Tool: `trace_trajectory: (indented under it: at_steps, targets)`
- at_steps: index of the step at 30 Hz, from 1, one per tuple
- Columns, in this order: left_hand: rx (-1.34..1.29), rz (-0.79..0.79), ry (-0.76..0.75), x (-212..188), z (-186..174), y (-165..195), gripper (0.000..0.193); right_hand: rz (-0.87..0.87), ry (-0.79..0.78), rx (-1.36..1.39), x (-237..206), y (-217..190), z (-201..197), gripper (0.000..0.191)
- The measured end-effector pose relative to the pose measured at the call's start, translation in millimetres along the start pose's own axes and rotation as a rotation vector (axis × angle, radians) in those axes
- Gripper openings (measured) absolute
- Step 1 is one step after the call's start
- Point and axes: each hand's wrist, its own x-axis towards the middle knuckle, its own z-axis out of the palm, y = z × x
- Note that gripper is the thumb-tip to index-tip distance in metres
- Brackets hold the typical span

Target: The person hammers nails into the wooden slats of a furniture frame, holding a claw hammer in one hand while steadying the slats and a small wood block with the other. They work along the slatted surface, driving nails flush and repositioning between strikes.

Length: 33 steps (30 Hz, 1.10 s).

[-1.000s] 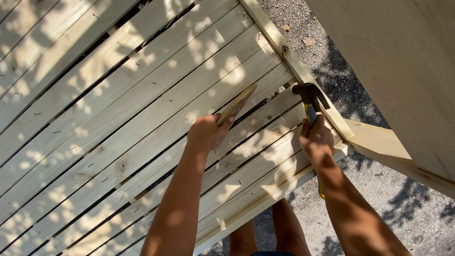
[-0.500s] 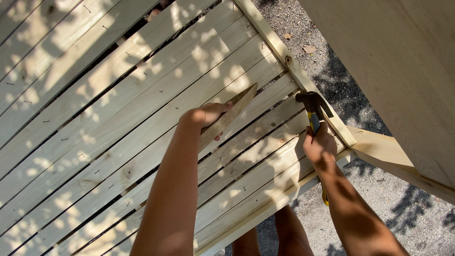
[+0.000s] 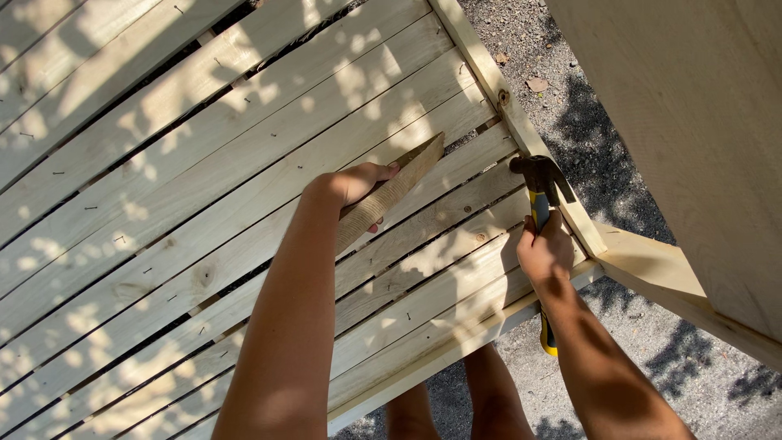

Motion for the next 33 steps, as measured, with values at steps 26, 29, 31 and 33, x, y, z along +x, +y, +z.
trace_trajectory:
  at_steps: [26,29,31,33]
  targets:
    - [0.506,0.117,0.416,16.2,66.0,-15.5,0.07,-0.135,0.103,0.045,-7.6,2.6,-5.1,0.035]
    - [0.416,0.157,0.487,12.7,79.2,-27.8,0.064,-0.151,0.103,0.082,-7.5,3.6,-4.8,0.034]
    - [0.398,0.21,0.57,12.5,84.6,-31.4,0.061,-0.174,0.106,0.095,-7.0,2.9,-6.5,0.034]
    - [0.396,0.229,0.609,11.9,87.5,-33.9,0.061,-0.222,0.107,0.079,-7.0,2.0,-11.6,0.035]
